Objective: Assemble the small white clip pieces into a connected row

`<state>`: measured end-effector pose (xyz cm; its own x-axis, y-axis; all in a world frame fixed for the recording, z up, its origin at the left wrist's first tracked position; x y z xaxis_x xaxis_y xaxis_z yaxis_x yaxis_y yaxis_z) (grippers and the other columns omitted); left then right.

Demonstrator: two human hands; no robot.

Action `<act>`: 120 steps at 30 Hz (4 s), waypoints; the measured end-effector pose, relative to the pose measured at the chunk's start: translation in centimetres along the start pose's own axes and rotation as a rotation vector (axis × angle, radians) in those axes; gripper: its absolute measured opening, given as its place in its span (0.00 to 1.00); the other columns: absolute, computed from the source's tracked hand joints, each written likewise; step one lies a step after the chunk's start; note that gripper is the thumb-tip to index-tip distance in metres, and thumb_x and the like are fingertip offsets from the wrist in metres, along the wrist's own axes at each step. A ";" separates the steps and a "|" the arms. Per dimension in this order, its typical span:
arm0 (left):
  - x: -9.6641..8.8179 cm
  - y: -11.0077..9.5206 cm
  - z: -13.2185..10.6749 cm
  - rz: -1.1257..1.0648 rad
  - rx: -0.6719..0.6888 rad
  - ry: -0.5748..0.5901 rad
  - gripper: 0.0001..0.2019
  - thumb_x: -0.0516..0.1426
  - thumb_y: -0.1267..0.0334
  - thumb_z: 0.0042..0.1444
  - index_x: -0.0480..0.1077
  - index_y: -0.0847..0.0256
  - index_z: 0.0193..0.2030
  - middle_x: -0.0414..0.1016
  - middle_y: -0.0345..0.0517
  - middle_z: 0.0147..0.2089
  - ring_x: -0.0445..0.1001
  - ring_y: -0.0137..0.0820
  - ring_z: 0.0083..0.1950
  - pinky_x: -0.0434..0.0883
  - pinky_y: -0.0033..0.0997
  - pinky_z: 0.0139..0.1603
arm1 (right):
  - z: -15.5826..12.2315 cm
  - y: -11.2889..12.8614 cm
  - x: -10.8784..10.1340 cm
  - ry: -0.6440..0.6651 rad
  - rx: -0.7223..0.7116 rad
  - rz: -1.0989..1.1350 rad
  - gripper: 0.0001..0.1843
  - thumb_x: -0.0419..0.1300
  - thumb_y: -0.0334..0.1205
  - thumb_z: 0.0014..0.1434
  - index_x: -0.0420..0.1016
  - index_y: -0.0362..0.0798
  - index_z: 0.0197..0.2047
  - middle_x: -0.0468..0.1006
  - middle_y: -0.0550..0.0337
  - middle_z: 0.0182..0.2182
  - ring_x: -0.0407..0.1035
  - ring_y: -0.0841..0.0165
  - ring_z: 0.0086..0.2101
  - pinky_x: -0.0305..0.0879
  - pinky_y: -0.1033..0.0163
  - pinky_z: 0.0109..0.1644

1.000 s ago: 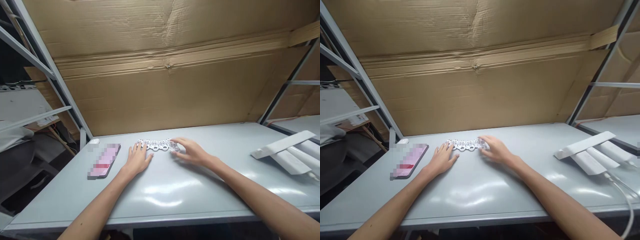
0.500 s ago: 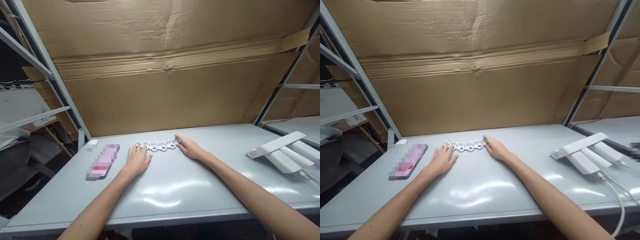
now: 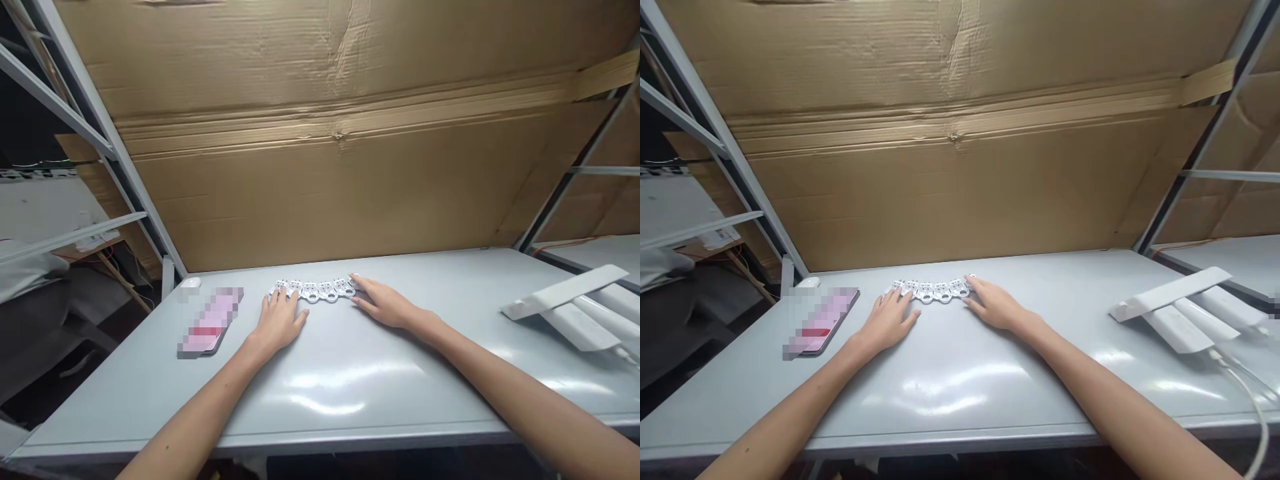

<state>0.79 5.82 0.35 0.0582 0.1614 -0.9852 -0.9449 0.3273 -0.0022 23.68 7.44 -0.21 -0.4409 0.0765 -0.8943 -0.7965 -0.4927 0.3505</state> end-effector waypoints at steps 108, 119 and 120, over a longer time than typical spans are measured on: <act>-1.5 -3.5 -1.4 -0.237 0.310 -0.043 0.15 0.48 0.57 0.68 0.72 0.58 0.52 0.75 0.50 0.54 0.73 0.40 0.53 0.70 0.39 0.54 | -2.0 5.5 0.3 0.210 -0.292 -0.029 0.26 0.49 0.55 0.67 0.69 0.49 0.60 0.71 0.46 0.57 0.66 0.52 0.56 0.65 0.49 0.56; -0.4 -3.2 -1.8 -0.181 0.307 0.025 0.19 0.47 0.55 0.68 0.67 0.59 0.60 0.64 0.53 0.66 0.63 0.45 0.66 0.62 0.44 0.64 | -2.1 5.5 0.0 0.229 -0.246 0.016 0.29 0.50 0.58 0.65 0.68 0.49 0.62 0.70 0.45 0.59 0.63 0.50 0.58 0.62 0.46 0.59; -0.5 -3.2 -1.9 -0.183 0.308 0.032 0.19 0.47 0.55 0.68 0.67 0.58 0.60 0.64 0.53 0.66 0.63 0.45 0.65 0.62 0.45 0.64 | -2.1 5.4 0.0 0.231 -0.243 0.014 0.30 0.49 0.58 0.65 0.68 0.49 0.62 0.70 0.45 0.59 0.63 0.50 0.58 0.62 0.47 0.60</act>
<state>3.16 2.92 0.52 0.2025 0.0464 -0.9782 -0.7779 0.6144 -0.1319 20.21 2.97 1.12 -0.3234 -0.1163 -0.9391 -0.6569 -0.6867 0.3113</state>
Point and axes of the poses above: each hand's wrist, its own z-axis towards the middle knuckle, its own x-axis out of the palm, y = z × x, the point moved 6 cm from there along z, towards the middle knuckle
